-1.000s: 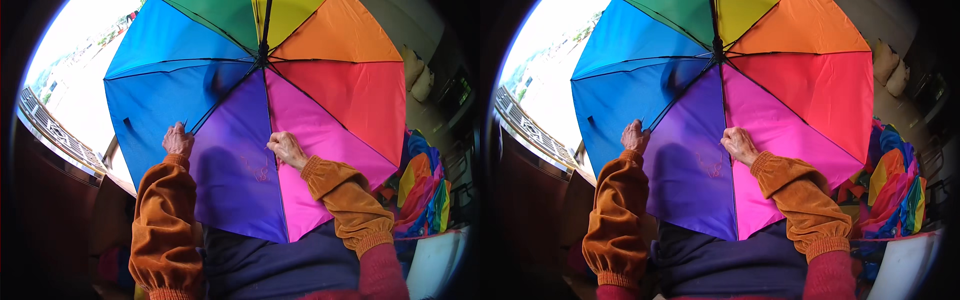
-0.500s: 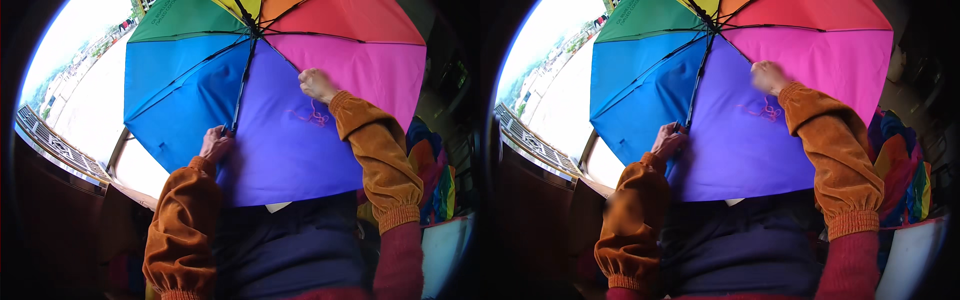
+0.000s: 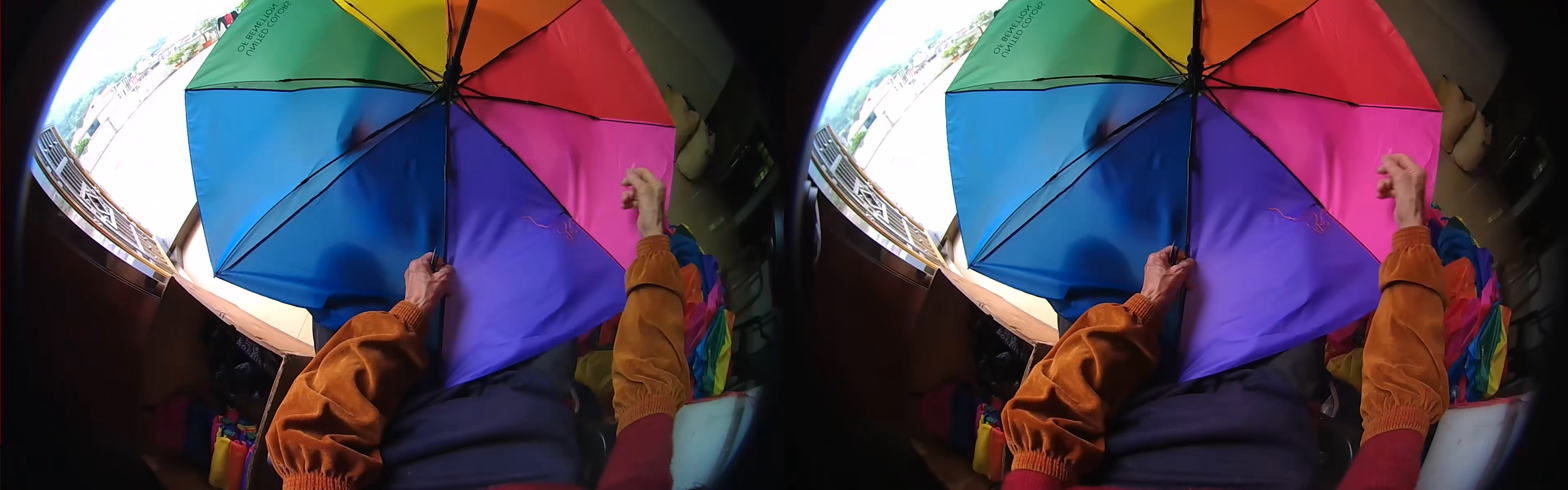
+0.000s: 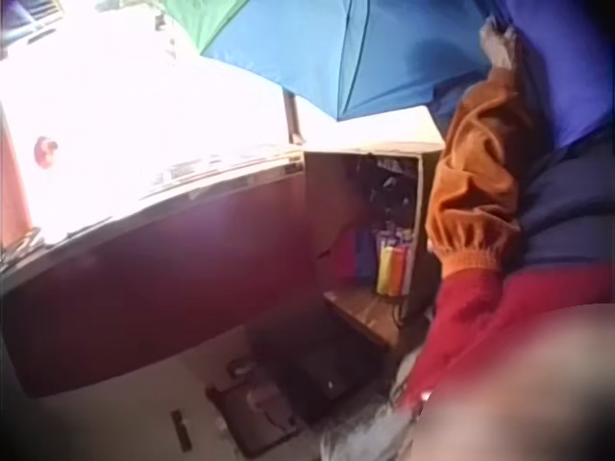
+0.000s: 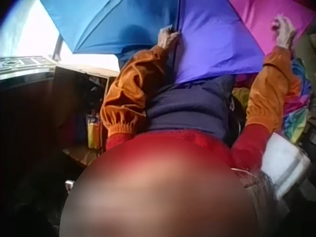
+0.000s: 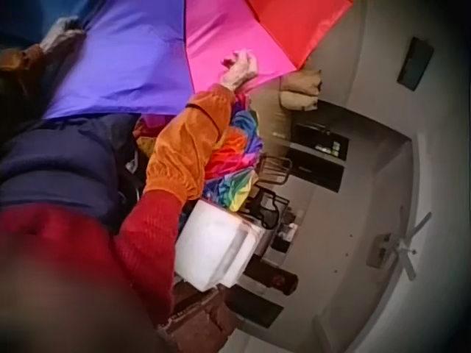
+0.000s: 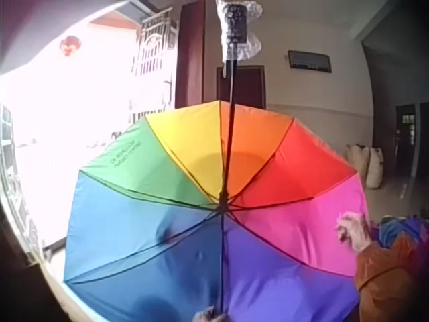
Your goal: Repairing and sewing the fabric of a rainbow-colored umbrella.
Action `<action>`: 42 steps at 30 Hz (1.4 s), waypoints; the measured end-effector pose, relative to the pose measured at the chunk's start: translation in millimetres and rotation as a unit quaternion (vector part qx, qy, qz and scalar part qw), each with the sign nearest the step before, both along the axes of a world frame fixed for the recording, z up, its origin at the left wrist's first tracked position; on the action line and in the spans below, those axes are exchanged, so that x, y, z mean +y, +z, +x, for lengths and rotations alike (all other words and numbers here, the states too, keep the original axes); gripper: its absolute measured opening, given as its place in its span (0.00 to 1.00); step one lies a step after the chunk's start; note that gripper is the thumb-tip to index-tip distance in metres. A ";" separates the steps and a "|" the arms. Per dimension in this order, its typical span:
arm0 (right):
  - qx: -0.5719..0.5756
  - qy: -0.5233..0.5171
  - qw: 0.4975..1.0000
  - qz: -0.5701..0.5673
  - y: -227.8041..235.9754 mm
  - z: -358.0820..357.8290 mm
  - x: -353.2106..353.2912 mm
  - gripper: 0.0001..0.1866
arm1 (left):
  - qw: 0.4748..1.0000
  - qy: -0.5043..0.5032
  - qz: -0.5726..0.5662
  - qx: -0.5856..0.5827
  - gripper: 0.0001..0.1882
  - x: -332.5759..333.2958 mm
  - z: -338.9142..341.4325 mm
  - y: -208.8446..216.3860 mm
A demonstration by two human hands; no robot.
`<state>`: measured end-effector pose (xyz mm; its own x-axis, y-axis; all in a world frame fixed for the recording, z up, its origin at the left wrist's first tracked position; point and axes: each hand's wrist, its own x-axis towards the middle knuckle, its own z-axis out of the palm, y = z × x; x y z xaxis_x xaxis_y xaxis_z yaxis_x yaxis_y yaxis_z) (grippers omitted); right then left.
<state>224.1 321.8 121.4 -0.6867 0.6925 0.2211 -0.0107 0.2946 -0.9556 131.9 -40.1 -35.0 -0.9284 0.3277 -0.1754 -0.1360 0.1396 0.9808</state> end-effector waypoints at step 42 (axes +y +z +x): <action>-0.132 0.357 0.920 0.092 -123.4 -72.3 -220.3 0.06 | 0.951 0.019 0.202 -0.235 0.04 8.5 -11.6 7.4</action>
